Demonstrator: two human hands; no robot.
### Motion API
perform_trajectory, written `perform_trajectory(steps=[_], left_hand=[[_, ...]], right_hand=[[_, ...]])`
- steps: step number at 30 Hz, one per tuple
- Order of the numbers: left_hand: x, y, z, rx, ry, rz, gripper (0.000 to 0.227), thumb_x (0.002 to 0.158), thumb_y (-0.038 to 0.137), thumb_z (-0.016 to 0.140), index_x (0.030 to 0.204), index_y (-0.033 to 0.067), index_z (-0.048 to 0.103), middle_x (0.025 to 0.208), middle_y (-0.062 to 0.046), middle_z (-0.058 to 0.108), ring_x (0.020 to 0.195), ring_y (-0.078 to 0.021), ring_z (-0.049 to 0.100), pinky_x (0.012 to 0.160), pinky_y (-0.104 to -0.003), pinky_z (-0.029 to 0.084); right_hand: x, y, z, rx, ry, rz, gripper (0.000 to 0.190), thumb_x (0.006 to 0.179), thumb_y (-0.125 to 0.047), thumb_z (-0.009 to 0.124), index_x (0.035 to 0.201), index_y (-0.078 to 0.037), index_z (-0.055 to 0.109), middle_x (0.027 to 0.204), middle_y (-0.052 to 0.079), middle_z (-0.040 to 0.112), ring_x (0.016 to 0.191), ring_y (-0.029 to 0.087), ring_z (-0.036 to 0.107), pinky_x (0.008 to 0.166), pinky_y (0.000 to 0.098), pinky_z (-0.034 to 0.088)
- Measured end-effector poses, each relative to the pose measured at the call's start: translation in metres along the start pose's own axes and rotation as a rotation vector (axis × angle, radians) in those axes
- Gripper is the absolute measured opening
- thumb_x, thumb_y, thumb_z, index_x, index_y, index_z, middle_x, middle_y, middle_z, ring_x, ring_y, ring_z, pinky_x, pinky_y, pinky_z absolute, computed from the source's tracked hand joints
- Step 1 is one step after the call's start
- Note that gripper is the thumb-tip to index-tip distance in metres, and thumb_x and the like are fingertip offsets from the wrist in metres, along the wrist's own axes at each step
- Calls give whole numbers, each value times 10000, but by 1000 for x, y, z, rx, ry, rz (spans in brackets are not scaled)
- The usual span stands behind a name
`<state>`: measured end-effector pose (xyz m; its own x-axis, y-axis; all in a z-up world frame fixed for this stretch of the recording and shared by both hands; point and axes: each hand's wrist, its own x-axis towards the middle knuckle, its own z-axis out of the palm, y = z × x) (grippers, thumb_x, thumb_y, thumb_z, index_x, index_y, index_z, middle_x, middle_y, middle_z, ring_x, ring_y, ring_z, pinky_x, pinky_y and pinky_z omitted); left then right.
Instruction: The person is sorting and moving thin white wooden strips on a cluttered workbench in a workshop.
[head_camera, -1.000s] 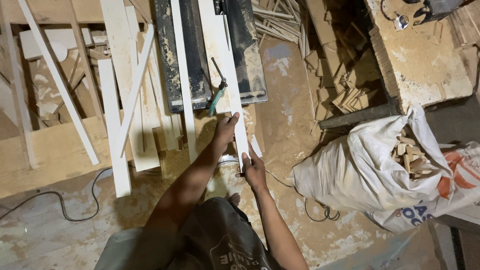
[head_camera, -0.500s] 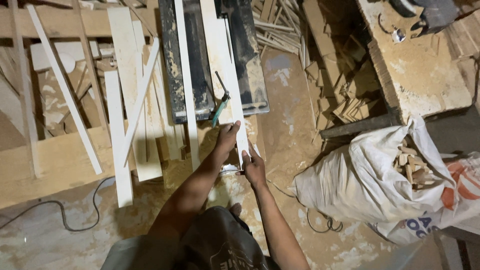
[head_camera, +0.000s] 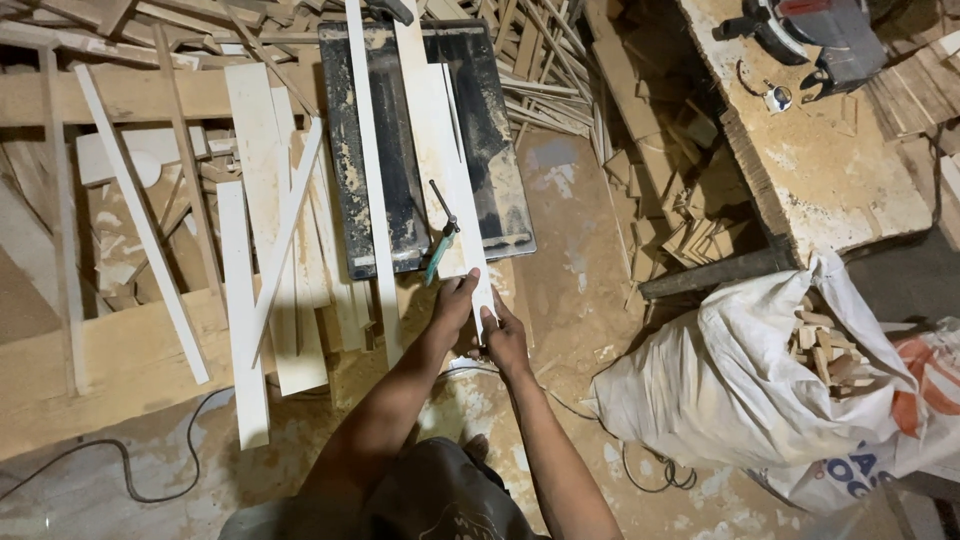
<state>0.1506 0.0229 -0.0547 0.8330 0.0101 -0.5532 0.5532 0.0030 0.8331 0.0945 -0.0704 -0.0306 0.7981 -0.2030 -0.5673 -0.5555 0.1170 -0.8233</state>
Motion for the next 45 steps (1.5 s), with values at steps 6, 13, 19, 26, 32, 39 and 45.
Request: perform_trajectory(steps=[6,13,19,26,32,39,45], left_hand=[[9,-14,13,-115,128,15,641,1030,505,675,1321,-66,687,1308,-236,695,1290,-358,634,1064,-507,501],[38,-46,16,-96,167,41,581,1030,507,677,1226,-37,741,1159,-167,722,1129,-277,666,961,-450,524],[32,-38,16,-61,203,55,533,1018,530,688,1106,12,784,1030,-126,734,1032,-241,683,893,-414,530],[16,-23,15,-91,220,-7,585,988,585,690,1132,26,785,1071,-149,754,1038,-289,711,864,-442,556],[18,-27,14,-130,200,-56,552,973,598,697,1103,64,757,1029,-114,712,919,-285,694,731,-454,596],[15,-22,6,-255,208,-17,491,974,545,744,1024,59,702,876,-77,597,794,-213,615,644,-379,608],[45,-57,11,-295,189,2,370,1007,461,740,1086,101,709,926,-27,607,758,-146,604,650,-293,568]], right_hand=[[11,14,1,10,20,21,480,1063,-236,640,1539,-223,573,852,246,701,704,305,743,581,408,724],[5,9,0,-29,9,-2,490,1082,-252,608,1565,-216,540,847,240,691,707,316,736,628,408,730],[33,29,-7,-35,23,-27,477,1083,-242,605,1556,-206,560,957,263,708,760,301,723,652,415,727],[57,39,-6,-96,24,-72,465,1077,-267,633,1538,-225,587,929,245,715,753,286,704,646,410,709],[116,73,-7,-40,10,-97,404,1067,-324,676,1430,-146,668,688,147,654,564,232,656,523,388,668],[132,58,6,3,-14,-113,354,1072,-332,676,1321,-82,702,607,92,612,484,187,608,454,338,611],[144,48,13,36,-33,-144,318,1075,-320,671,1270,-71,695,613,90,611,478,182,600,453,321,590]])
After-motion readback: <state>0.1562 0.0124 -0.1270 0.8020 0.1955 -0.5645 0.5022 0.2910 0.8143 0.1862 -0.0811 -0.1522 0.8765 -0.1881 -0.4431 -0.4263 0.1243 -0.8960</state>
